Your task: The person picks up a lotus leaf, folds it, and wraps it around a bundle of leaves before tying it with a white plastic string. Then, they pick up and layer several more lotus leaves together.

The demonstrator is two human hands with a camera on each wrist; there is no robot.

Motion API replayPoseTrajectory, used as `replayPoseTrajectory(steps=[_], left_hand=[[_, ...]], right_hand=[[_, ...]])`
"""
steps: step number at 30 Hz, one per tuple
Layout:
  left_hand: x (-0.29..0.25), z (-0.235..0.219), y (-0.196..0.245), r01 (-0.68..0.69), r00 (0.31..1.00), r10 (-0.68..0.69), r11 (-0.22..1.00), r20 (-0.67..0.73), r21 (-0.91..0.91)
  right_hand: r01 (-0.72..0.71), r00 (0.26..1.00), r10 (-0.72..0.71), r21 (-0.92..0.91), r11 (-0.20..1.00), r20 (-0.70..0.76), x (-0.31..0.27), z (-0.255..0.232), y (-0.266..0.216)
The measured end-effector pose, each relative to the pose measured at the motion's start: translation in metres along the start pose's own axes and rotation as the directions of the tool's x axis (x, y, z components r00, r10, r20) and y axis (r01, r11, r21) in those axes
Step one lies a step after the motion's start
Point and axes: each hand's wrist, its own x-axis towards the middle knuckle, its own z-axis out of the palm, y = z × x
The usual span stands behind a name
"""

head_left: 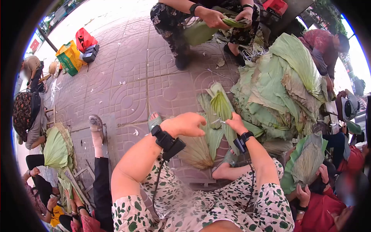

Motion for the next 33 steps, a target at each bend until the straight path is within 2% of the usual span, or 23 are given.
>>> replayPoseTrajectory(steps=[3,4,5,6,7,8,9,10,11,12,13,16,17,22,24,25,26,27,28,29,30,32,33], left_hand=[[0.009,0.004,-0.007,0.031,0.991,-0.029,0.999,-0.127,0.012],[0.014,0.006,-0.007,0.017,0.991,-0.015,1.0,-0.132,0.018],[0.019,0.008,-0.007,0.061,0.976,-0.11,0.966,-0.187,-0.25],[0.024,0.007,-0.003,0.083,0.954,-0.214,0.861,-0.209,-0.502],[0.017,-0.004,0.017,0.16,0.947,-0.298,0.758,-0.118,-0.632],[0.014,-0.005,0.029,0.15,0.95,-0.286,0.763,-0.121,-0.629],[0.011,-0.002,0.038,-0.067,0.973,-0.137,0.603,-0.186,-0.795],[0.009,-0.001,0.047,-0.26,0.959,-0.008,0.371,-0.283,-0.891],[0.004,-0.006,0.058,-0.169,0.985,0.031,0.043,-0.167,-0.985],[0.0,-0.008,0.066,-0.033,0.992,0.106,-0.283,-0.066,-0.959],[0.004,-0.003,0.06,0.006,0.965,0.241,-0.427,-0.107,-0.904],[-0.001,-0.006,0.064,-0.098,0.965,0.193,-0.362,-0.178,-0.927],[0.0,-0.008,0.066,-0.143,0.975,0.116,-0.325,-0.19,-0.935],[0.016,-0.006,0.058,-0.137,0.977,0.12,-0.271,-0.175,-0.953],[0.014,-0.011,0.059,-0.31,0.949,0.032,-0.099,-0.314,-0.946],[0.013,-0.014,0.059,-0.386,0.918,-0.07,0.066,-0.39,-0.92],[0.011,-0.015,0.057,-0.388,0.917,-0.075,0.064,-0.392,-0.92],[0.011,-0.014,0.056,-0.421,0.868,-0.136,0.311,-0.478,-0.852],[0.011,-0.014,0.056,-0.407,0.805,-0.168,0.541,-0.569,-0.736],[0.018,-0.009,0.051,-0.434,0.763,-0.177,0.572,-0.622,-0.696],[0.024,-0.003,0.048,-0.434,0.762,-0.179,0.572,-0.622,-0.696],[0.03,0.006,0.048,-0.354,0.633,-0.171,0.804,-0.755,-0.479],[0.031,0.006,0.05,-0.341,0.631,-0.161,0.821,-0.759,-0.458]], right_hand=[[0.207,0.978,-0.183,0.331,0.921,-0.105,-0.016,-0.044,-0.07],[0.214,0.976,-0.185,0.322,0.922,-0.118,-0.028,-0.059,-0.094],[0.32,0.946,-0.284,0.337,0.885,-0.154,-0.041,-0.073,-0.119],[0.422,0.906,-0.378,0.349,0.837,-0.189,-0.054,-0.085,-0.139],[0.426,0.904,-0.379,0.339,0.839,-0.199,-0.066,-0.094,-0.154],[0.658,0.736,-0.606,0.108,0.745,-0.302,-0.079,-0.102,-0.167],[0.808,0.504,-0.798,-0.145,0.571,-0.329,-0.091,-0.108,-0.181],[0.83,0.42,-0.857,-0.256,0.496,-0.299,-0.104,-0.113,-0.202],[0.832,0.371,-0.894,-0.34,0.44,-0.25,-0.11,-0.114,-0.207],[0.827,0.323,-0.926,-0.417,0.378,-0.197,-0.115,-0.111,-0.209],[0.806,0.327,-0.924,-0.453,0.381,-0.197,-0.116,-0.104,-0.207],[0.759,0.373,-0.898,-0.479,0.441,-0.235,-0.119,-0.099,-0.207],[0.76,0.387,-0.891,-0.463,0.455,-0.239,-0.115,-0.096,-0.202],[0.737,0.468,-0.849,-0.421,0.528,-0.245,-0.112,-0.093,-0.184],[0.685,0.602,-0.714,-0.227,0.692,-0.358,-0.108,-0.094,-0.178],[0.616,0.762,-0.538,0.149,0.774,-0.359,-0.104,-0.093,-0.171],[0.617,0.763,-0.54,0.151,0.773,-0.355,-0.103,-0.093,-0.173],[0.46,0.888,-0.389,0.484,0.744,-0.246,-0.101,-0.093,-0.175],[0.229,0.962,-0.262,0.746,0.625,-0.076,-0.099,-0.094,-0.176],[0.172,0.962,-0.274,0.775,0.609,0.002,-0.095,-0.088,-0.173],[0.171,0.961,-0.276,0.775,0.609,0.005,-0.092,-0.082,-0.173],[0.229,0.928,-0.37,0.711,0.665,0.046,-0.087,-0.073,-0.176],[0.19,0.916,-0.393,0.777,0.6,0.08,-0.086,-0.071,-0.179]])
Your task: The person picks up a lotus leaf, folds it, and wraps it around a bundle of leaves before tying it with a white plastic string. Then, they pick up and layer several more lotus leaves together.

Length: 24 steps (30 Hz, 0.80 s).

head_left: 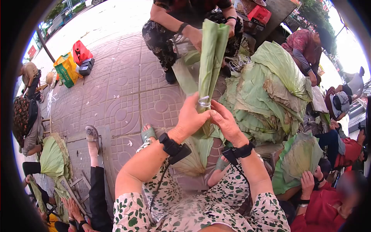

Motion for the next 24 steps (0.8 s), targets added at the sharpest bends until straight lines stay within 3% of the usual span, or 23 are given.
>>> replayPoseTrajectory(steps=[1,3,6,9,12,13,14,15,16,17,19,24], left_hand=[[0.0,0.001,0.001,0.001,1.0,-0.001,1.0,0.002,0.002],[0.0,0.001,0.008,-0.265,0.961,0.276,0.924,-0.001,0.274],[-0.003,0.004,0.01,-0.312,0.95,0.306,0.91,0.066,0.273],[-0.003,0.009,0.014,-0.323,0.946,0.31,0.9,0.093,0.291],[-0.002,0.014,0.013,-0.139,0.99,0.141,0.977,-0.003,0.162],[-0.002,0.013,0.012,-0.138,0.99,0.141,0.977,-0.003,0.164],[-0.001,0.009,0.021,-0.022,0.991,0.03,0.998,0.131,-0.065],[-0.001,0.006,0.026,0.126,0.958,-0.046,0.954,0.283,-0.271],[0.001,0.004,0.017,0.162,0.952,-0.105,0.97,0.287,-0.18],[0.002,0.005,0.011,0.16,0.953,-0.104,0.97,0.284,-0.181],[0.002,0.008,0.0,0.2,0.965,-0.156,0.958,0.211,-0.205],[0.005,0.002,0.002,0.218,0.971,-0.197,0.962,0.134,-0.167]], right_hand=[[0.0,1.0,0.0,0.003,1.0,-0.001,0.001,0.0,-0.002],[0.016,0.998,-0.019,0.039,0.999,0.065,0.004,-0.002,-0.006],[0.068,0.995,-0.066,0.028,0.997,-0.079,0.002,-0.003,-0.001],[0.03,0.987,-0.018,0.074,0.997,-0.161,-0.003,-0.003,-0.005],[0.049,0.98,-0.015,0.164,0.985,-0.199,-0.003,0.004,-0.013],[0.069,0.978,-0.02,0.231,0.97,-0.207,-0.002,0.006,-0.015],[0.069,0.979,-0.021,0.232,0.97,-0.204,-0.003,0.005,-0.013],[0.065,0.983,-0.042,0.122,0.99,-0.178,-0.005,0.0,-0.011],[0.064,0.987,-0.061,0.01,0.998,-0.15,-0.006,-0.003,-0.008],[0.064,0.987,-0.062,0.009,0.998,-0.147,-0.004,-0.005,-0.005],[0.174,0.967,-0.216,-0.272,0.946,-0.135,-0.001,-0.01,-0.003],[0.085,0.954,-0.13,-0.172,0.981,-0.269,-0.004,-0.023,-0.014]])
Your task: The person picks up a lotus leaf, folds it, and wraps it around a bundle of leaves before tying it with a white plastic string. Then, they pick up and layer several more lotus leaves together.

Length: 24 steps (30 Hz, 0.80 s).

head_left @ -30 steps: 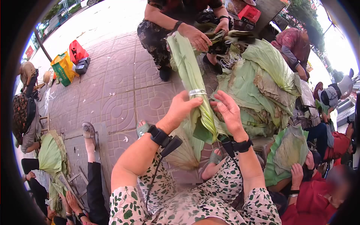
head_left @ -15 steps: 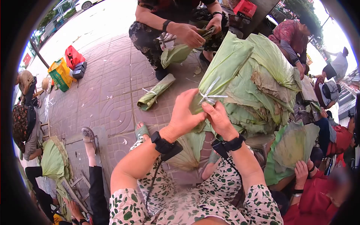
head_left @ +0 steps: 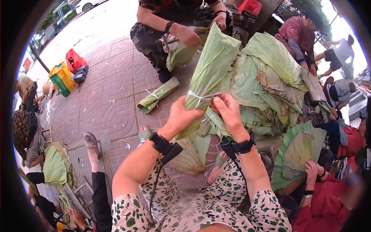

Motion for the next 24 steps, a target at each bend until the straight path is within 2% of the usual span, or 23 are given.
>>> replayPoseTrajectory(steps=[2,4,9,11,14,18,20,24], left_hand=[[0.002,-0.001,-0.005,-0.003,1.0,0.002,1.0,-0.023,-0.017],[0.003,0.001,-0.008,-0.05,0.997,0.055,0.994,-0.053,0.097],[0.001,0.005,-0.004,-0.076,0.996,0.081,0.984,-0.026,0.158],[0.0,0.006,-0.003,-0.092,0.995,0.097,0.981,-0.026,0.17],[0.0,0.007,-0.002,-0.102,0.994,0.109,0.977,-0.028,0.186],[0.0,0.007,0.0,-0.089,0.995,0.096,0.979,-0.03,0.181],[0.0,0.007,0.001,-0.071,0.996,0.078,0.98,-0.033,0.188],[0.001,0.009,0.007,0.001,1.0,0.0,0.995,-0.009,0.102]], right_hand=[[-0.025,0.999,0.026,0.063,0.998,-0.02,0.001,-0.001,0.0],[-0.036,0.999,0.038,0.072,0.997,-0.027,0.001,-0.002,0.002],[-0.079,0.995,0.086,0.1,0.992,-0.06,0.003,-0.005,0.001],[-0.158,0.984,0.17,0.167,0.973,-0.057,0.004,-0.007,0.0],[-0.17,0.983,0.18,0.256,0.952,-0.018,0.007,-0.009,0.007],[-0.117,0.992,0.127,0.297,0.948,-0.014,0.008,-0.007,0.008],[-0.036,0.997,0.056,0.296,0.955,-0.057,0.007,-0.006,0.005],[-0.016,0.993,0.051,0.303,0.953,-0.109,0.008,-0.007,0.004]])
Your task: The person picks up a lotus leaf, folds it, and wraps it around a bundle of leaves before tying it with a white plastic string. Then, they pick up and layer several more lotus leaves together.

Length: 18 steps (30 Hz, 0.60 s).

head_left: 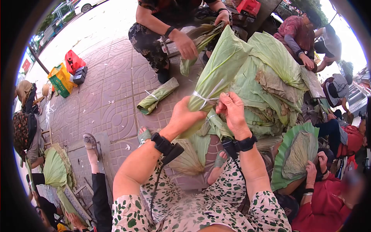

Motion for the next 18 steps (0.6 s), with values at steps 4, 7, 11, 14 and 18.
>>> replayPoseTrajectory(steps=[4,7,11,14,18], left_hand=[[0.004,-0.002,-0.01,0.001,1.0,-0.001,0.998,-0.011,0.064],[0.005,-0.005,-0.01,-0.014,1.0,0.011,0.981,0.015,0.195],[0.005,-0.004,-0.011,-0.024,0.999,0.02,0.984,0.025,0.174],[0.002,-0.005,-0.008,-0.033,0.999,0.034,0.975,-0.003,0.22],[0.002,-0.007,-0.01,-0.003,1.0,0.007,0.961,-0.016,0.275]], right_hand=[[0.078,0.997,-0.077,0.045,0.996,-0.029,0.001,0.0,-0.009],[0.136,0.99,-0.132,0.08,0.987,-0.057,0.004,-0.007,-0.012],[0.174,0.983,-0.17,0.068,0.982,-0.065,0.007,-0.012,-0.014],[0.063,0.998,-0.062,0.023,0.998,-0.033,0.006,-0.014,-0.014],[0.111,0.992,-0.119,-0.143,0.983,-0.046,0.006,-0.014,-0.015]])
